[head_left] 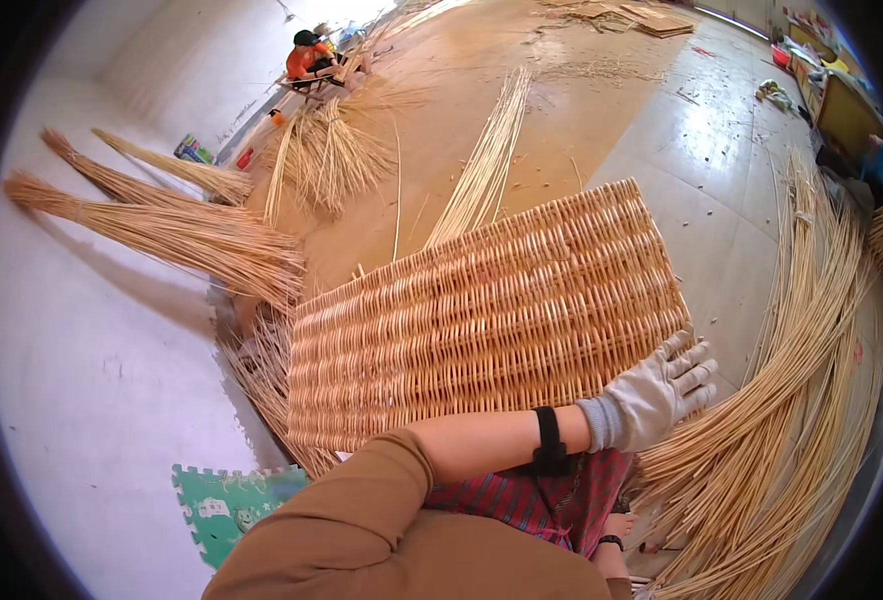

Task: The recorder weaves a flat wicker mat, measures its length with a tape measure, and trims the excess reeds with snips.

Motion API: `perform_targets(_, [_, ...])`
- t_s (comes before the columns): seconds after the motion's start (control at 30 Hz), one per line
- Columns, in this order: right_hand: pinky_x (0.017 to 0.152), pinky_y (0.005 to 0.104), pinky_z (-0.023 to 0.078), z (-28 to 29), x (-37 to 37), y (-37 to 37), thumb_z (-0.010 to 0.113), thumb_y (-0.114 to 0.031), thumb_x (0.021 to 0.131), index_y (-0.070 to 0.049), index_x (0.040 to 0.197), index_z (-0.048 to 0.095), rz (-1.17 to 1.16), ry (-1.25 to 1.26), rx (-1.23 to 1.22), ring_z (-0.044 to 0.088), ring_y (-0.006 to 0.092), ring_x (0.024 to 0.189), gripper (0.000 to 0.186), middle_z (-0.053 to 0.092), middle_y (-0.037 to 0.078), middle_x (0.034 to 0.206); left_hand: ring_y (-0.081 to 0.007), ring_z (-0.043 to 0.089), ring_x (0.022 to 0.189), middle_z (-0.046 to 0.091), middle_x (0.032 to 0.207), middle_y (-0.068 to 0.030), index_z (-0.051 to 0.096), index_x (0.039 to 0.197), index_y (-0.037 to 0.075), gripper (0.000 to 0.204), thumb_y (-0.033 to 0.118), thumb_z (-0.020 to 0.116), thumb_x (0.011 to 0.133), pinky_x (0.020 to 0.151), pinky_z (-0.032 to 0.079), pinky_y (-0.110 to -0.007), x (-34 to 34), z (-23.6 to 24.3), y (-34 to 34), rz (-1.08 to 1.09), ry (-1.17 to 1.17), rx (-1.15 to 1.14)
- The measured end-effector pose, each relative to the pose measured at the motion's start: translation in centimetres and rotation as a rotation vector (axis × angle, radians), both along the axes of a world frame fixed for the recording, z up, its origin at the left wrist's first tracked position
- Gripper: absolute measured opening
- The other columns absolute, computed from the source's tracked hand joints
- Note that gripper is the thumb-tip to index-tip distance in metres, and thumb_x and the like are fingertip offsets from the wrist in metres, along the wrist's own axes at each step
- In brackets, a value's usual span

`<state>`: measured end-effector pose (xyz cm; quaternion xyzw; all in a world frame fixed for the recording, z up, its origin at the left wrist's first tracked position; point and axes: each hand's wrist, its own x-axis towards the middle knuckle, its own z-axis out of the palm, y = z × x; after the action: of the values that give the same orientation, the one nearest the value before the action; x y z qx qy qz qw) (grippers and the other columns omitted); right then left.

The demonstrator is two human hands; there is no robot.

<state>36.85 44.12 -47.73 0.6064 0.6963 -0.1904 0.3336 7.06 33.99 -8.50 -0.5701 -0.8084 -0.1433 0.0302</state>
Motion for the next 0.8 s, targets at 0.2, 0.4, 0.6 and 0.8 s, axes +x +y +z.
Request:
perform_targets(0.2, [0.107,0.0415,0.046,-6.8,7.5,7.1,0.078,-0.057,0.077,-0.001,0.154,0.035,0.042,0.432,-0.08,0.056,0.0327,0.13,0.105,0.058,0.023,0.138,-0.0336,0.032,0.154,0.049,0.156,-0.0137,0.062,0.131,0.012,0.04,0.032,0.047,0.099,0.129,0.008,-0.059,-0.1,-1.5,2.4,-0.026,0.023,0.198])
perform_targets(0.4, [0.102,0.0383,0.048,0.7,2.2,3.4,0.074,-0.052,0.083,-0.001,0.15,0.041,0.02,0.585,-0.237,0.06,0.0294,0.124,0.09,0.061,0.02,0.132,-0.0312,0.038,0.15,0.06,0.143,-0.0034,0.065,0.124,0.018,0.034,0.032,0.051,0.097,0.126,0.01,-0.067,3.2,-2.1,3.7,-0.233,0.108,0.194])
perform_targets(0.6, [0.099,0.0384,0.048,8.5,-2.8,-2.2,0.071,-0.05,0.085,-0.001,0.147,0.044,-0.029,0.635,-0.339,0.061,0.0287,0.12,0.084,0.062,0.019,0.128,-0.0265,0.051,0.134,0.07,0.117,0.0004,0.068,0.109,0.022,0.021,0.034,0.057,0.095,0.122,0.022,-0.065,5.5,-1.1,3.8,-0.672,0.214,0.343])
perform_targets(0.8, [0.096,0.0386,0.049,11.6,-4.8,-3.5,0.069,-0.048,0.087,0.0,0.145,0.046,-0.048,0.674,-0.395,0.062,0.028,0.116,0.078,0.063,0.018,0.124,-0.0264,0.054,0.129,0.07,0.113,0.0013,0.069,0.108,0.02,0.021,0.033,0.065,0.091,0.12,0.03,-0.059,5.3,-1.0,4.0,-0.797,0.247,0.361])
